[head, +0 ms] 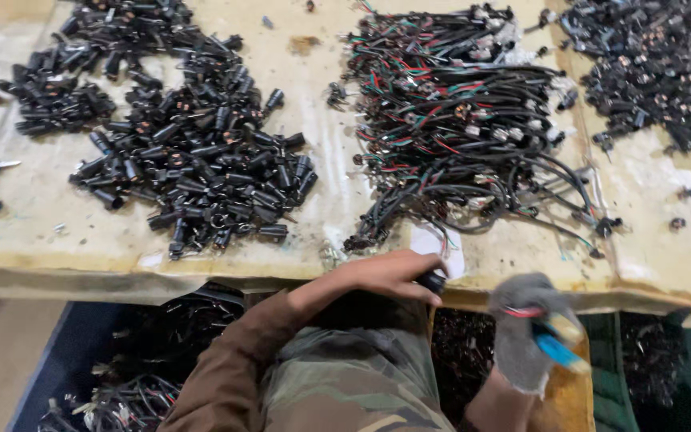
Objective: The person repeatedly picks up black cylindrical connectors and wires from a table, uses pliers to crimp or secure the connector onto the wire, and places the finished assembly into a bin below. The process is repeated continuously with multiple units.
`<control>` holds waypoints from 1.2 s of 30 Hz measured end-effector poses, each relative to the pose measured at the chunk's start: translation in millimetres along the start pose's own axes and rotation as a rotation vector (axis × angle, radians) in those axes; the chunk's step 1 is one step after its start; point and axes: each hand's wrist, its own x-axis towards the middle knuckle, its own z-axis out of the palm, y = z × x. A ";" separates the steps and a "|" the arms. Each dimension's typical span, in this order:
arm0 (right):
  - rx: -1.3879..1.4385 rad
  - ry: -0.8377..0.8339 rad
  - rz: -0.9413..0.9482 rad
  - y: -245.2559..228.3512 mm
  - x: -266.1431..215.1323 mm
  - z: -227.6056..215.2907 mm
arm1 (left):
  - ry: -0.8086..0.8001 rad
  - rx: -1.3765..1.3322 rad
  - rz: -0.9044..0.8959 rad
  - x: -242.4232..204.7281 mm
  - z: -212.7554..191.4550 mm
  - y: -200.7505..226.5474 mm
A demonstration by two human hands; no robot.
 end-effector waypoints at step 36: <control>0.834 -0.350 0.445 1.4 -3.3 103.5 | 0.619 0.343 -0.100 -118.2 34.0 70.9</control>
